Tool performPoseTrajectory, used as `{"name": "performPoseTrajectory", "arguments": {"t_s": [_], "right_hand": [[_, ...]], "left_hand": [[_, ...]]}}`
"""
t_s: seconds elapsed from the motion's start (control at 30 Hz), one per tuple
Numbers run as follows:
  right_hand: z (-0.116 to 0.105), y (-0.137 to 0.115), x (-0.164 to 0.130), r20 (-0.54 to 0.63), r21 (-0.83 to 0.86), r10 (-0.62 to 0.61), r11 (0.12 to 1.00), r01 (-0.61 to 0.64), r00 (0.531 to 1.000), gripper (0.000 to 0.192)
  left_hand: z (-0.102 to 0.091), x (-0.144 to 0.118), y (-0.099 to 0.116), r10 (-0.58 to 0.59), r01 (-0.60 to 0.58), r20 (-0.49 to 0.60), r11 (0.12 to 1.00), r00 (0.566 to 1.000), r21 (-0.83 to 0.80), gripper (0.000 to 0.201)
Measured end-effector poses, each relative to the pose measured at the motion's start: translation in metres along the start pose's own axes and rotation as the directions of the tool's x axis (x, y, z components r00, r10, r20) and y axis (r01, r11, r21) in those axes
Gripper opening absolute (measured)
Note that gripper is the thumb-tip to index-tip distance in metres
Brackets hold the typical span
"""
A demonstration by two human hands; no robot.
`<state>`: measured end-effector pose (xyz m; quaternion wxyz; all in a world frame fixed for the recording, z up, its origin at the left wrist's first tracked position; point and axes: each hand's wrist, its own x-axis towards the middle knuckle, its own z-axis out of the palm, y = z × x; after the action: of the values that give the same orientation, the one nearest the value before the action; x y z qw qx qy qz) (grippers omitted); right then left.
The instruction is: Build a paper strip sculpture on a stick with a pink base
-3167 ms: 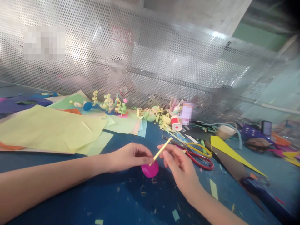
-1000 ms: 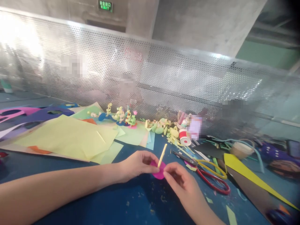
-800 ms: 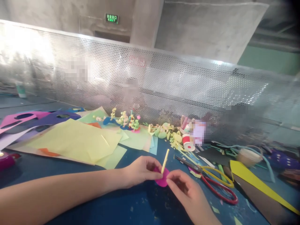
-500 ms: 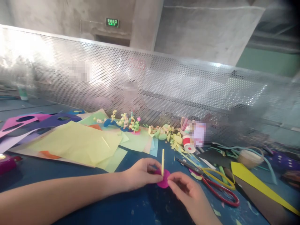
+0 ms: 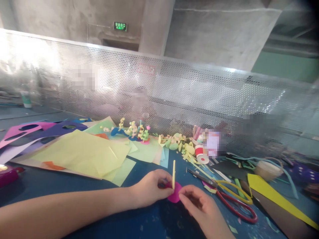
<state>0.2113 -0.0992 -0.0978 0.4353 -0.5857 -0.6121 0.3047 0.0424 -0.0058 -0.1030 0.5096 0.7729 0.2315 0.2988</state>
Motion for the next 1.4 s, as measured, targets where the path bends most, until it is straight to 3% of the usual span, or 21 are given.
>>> {"name": "performPoseTrajectory", "arguments": {"t_s": [0.17, 0.4, 0.87, 1.1, 1.4], "right_hand": [[0.001, -0.002, -0.001, 0.006, -0.005, 0.005, 1.0, -0.005, 1.0, 0.026], [0.002, -0.002, -0.001, -0.006, 0.005, 0.013, 1.0, -0.013, 1.0, 0.027], [0.002, 0.0, 0.0, 0.023, 0.009, 0.033, 0.999, -0.034, 0.999, 0.026], [0.002, -0.001, 0.0, 0.031, 0.011, 0.067, 0.998, -0.067, 0.997, 0.027], [0.002, 0.003, 0.001, 0.042, 0.031, 0.038, 0.999, -0.039, 0.998, 0.022]], "left_hand": [[-0.002, -0.001, 0.006, 0.086, -0.087, 0.015, 0.983, 0.996, 0.16, 0.009], [-0.003, -0.003, 0.012, 0.127, -0.126, 0.01, 0.967, 0.992, 0.222, 0.006], [0.001, -0.005, 0.012, 0.1, -0.097, -0.013, 0.984, 0.995, 0.146, 0.008], [0.002, -0.004, 0.008, 0.152, -0.137, -0.071, 0.974, 0.986, 0.179, 0.007], [-0.001, -0.006, 0.013, 0.165, -0.156, -0.033, 0.969, 0.986, 0.194, 0.009]]}}
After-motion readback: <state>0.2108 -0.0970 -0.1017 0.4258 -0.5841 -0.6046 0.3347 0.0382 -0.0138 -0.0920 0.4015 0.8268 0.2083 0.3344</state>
